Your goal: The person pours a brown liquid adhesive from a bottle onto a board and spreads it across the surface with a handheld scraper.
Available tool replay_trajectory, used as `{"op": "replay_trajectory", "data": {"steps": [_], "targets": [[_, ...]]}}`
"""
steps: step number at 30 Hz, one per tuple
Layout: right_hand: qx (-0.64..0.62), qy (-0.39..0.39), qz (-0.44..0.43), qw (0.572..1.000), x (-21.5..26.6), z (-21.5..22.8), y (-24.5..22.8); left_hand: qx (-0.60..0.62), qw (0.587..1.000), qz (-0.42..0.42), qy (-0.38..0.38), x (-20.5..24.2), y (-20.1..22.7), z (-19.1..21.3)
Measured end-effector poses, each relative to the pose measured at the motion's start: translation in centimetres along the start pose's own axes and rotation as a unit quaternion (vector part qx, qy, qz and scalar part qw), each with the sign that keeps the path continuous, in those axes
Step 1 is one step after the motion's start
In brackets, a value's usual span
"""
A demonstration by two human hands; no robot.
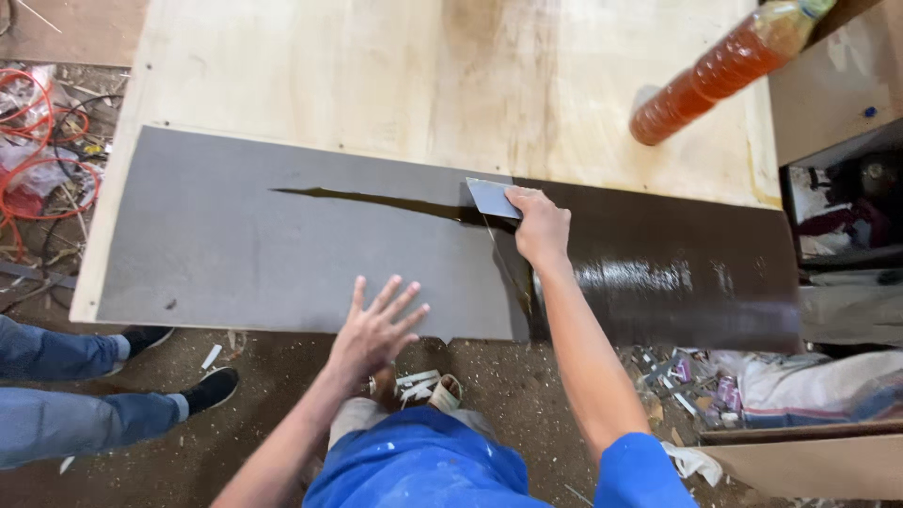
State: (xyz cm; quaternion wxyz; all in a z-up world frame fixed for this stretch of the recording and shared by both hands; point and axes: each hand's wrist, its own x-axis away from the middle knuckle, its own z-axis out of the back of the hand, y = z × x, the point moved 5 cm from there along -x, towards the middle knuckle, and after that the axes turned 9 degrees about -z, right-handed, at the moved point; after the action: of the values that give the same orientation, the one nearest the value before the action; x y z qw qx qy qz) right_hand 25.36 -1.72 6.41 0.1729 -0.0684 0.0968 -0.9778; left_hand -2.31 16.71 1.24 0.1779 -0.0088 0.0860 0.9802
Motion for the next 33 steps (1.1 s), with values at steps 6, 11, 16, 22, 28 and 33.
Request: {"op": "replay_trajectory", "data": {"steps": [6,11,16,22,28,33], "targets": [[0.084,-0.011,0.012,0.996,-1.9,-2.1,0.1,0.009,0.998,0.004,0.054,0.2,-0.2,-0.1],[0.118,-0.031,-0.042,0.992,-3.9,-2.5,0.5,0.04,0.997,-0.002,0.062,0.1,-0.1,0.7],[0.103,-0.03,-0.031,0.994,-3.8,-2.0,0.3,0.046,0.997,-0.008,0.065,0.2,-0.5,0.6],[0.113,-0.093,-0.045,0.988,-3.7,-2.6,0.5,0.056,0.997,-0.011,0.057,0.0,-0.7,0.4],[0.164,-0.172,-0.082,0.968,-0.9,-4.3,4.4,0.047,0.997,-0.001,0.063,0.1,-0.4,0.1],[0.166,-0.184,-0.099,0.964,5.8,-3.6,5.1,0.023,0.997,0.0,0.074,0.1,-0.1,0.7]]}}
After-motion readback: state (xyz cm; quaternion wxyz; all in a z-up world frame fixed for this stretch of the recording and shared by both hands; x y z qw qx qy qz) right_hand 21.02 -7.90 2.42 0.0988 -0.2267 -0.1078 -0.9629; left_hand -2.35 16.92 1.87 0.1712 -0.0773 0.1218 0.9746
